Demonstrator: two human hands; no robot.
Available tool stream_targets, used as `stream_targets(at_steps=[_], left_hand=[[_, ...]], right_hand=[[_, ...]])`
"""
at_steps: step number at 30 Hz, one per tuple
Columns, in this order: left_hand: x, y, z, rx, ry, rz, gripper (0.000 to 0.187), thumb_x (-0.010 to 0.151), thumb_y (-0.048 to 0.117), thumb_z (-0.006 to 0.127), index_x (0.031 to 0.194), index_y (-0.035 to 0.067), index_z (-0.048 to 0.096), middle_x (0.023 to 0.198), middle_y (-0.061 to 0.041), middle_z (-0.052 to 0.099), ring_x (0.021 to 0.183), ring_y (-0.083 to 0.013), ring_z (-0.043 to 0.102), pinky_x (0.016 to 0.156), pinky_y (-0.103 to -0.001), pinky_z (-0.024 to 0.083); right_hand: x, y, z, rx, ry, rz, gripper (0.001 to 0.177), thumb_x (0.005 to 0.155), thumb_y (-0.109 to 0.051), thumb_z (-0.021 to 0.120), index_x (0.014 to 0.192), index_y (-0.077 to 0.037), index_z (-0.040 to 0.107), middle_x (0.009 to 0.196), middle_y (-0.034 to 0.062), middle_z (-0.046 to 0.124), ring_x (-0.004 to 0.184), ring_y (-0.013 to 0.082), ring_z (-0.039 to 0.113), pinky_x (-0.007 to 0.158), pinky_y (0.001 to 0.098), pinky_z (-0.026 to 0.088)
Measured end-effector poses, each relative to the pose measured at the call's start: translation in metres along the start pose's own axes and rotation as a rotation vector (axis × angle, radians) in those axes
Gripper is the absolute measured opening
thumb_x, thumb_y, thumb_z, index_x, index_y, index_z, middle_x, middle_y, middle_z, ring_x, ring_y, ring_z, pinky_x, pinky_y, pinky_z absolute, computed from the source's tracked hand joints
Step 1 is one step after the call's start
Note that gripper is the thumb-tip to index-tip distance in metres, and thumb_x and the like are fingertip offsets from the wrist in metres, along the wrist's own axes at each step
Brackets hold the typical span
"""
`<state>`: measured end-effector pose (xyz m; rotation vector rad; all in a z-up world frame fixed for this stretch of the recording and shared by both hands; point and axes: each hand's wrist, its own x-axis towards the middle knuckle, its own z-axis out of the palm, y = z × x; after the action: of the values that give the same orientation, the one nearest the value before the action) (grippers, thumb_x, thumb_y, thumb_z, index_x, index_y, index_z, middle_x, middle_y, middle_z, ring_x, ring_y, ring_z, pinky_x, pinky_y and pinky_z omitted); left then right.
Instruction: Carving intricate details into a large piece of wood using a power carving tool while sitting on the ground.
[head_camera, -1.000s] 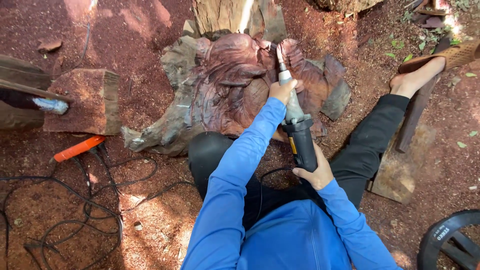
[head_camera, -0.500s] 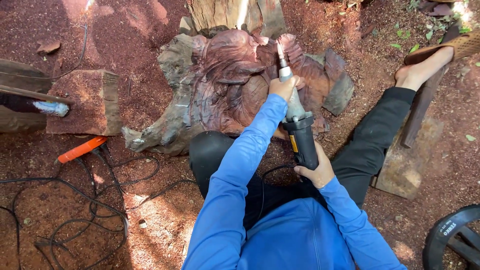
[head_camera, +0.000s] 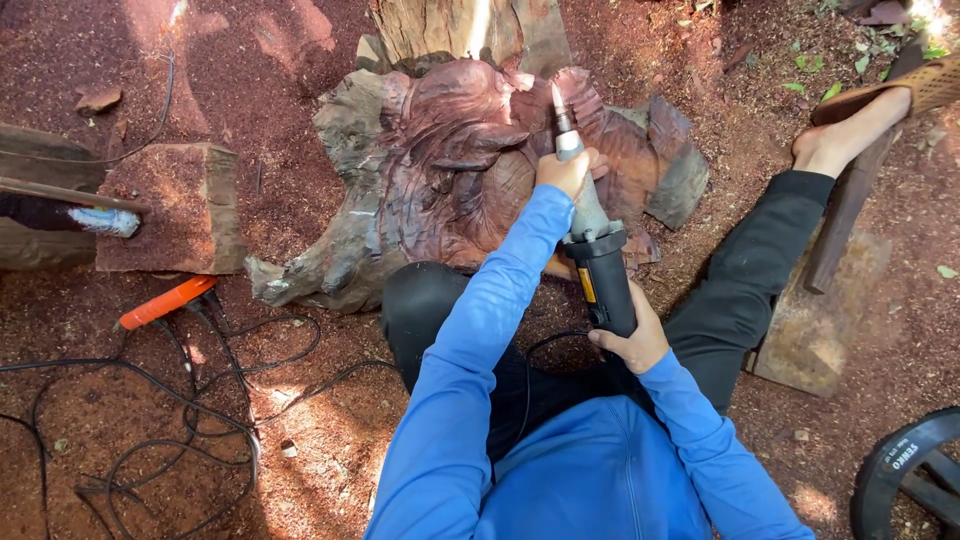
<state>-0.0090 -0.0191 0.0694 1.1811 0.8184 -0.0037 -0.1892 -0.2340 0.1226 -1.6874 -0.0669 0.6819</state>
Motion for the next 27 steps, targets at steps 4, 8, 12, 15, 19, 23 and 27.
stream_targets(at_steps=[4,8,12,15,19,23,27], left_hand=[[0.002,0.002,0.001,0.076,0.012,-0.005,0.045,0.069,0.034,0.076,0.092,-0.005,0.078,0.094,-0.022,0.078,0.096,-0.0381,0.075,0.084,-0.051,0.059],[0.019,-0.012,-0.001,0.055,-0.010,-0.001,0.036,0.066,0.034,0.074,0.082,0.003,0.081,0.083,-0.014,0.079,0.082,-0.0295,0.078,0.078,-0.043,0.061],[0.009,0.000,0.002,0.170,0.020,-0.027,0.041,0.062,0.037,0.075,0.084,0.004,0.081,0.084,-0.015,0.078,0.087,-0.0316,0.077,0.083,-0.044,0.060],[0.010,-0.001,0.003,0.219,0.036,-0.036,0.046,0.058,0.038,0.077,0.088,0.002,0.079,0.086,-0.017,0.075,0.090,-0.0340,0.075,0.085,-0.047,0.059],[-0.002,0.015,0.002,0.233,0.025,-0.060,0.053,0.058,0.036,0.076,0.095,-0.001,0.077,0.093,-0.020,0.075,0.098,-0.0358,0.074,0.089,-0.047,0.057],[0.000,0.017,0.003,0.235,0.010,-0.070,0.058,0.059,0.035,0.076,0.102,-0.004,0.076,0.099,-0.022,0.075,0.102,-0.0373,0.073,0.091,-0.048,0.057],[0.001,0.024,0.004,0.222,0.025,-0.090,0.059,0.059,0.032,0.077,0.105,-0.005,0.075,0.103,-0.022,0.075,0.105,-0.0365,0.073,0.091,-0.045,0.058]], right_hand=[[0.001,0.004,0.005,-0.100,0.026,-0.039,0.106,0.058,-0.021,0.100,0.152,-0.016,0.051,0.120,0.0192,0.062,0.105,0.0315,0.062,0.078,0.0510,0.051],[0.004,0.006,0.005,-0.154,0.024,-0.071,0.108,0.057,-0.032,0.101,0.153,-0.018,0.052,0.123,0.0175,0.063,0.109,0.0311,0.061,0.084,0.0523,0.048],[0.006,0.010,0.005,-0.068,0.055,-0.038,0.103,0.057,-0.013,0.100,0.150,-0.015,0.054,0.117,0.0178,0.062,0.102,0.0284,0.059,0.076,0.0470,0.053],[0.008,0.011,0.005,-0.068,0.068,-0.041,0.103,0.057,-0.009,0.100,0.150,-0.015,0.054,0.116,0.0186,0.061,0.101,0.0289,0.059,0.074,0.0460,0.052],[0.008,0.006,0.011,-0.038,0.075,-0.042,0.105,0.056,-0.009,0.100,0.150,-0.015,0.055,0.116,0.0190,0.061,0.101,0.0295,0.059,0.073,0.0460,0.052],[0.012,0.009,0.007,-0.034,0.066,-0.043,0.107,0.056,-0.011,0.100,0.151,-0.015,0.052,0.121,0.0202,0.060,0.105,0.0319,0.058,0.078,0.0503,0.053],[0.019,0.009,0.006,-0.106,0.049,-0.050,0.109,0.059,-0.019,0.099,0.154,-0.016,0.047,0.125,0.0215,0.058,0.109,0.0355,0.059,0.084,0.0539,0.051]])
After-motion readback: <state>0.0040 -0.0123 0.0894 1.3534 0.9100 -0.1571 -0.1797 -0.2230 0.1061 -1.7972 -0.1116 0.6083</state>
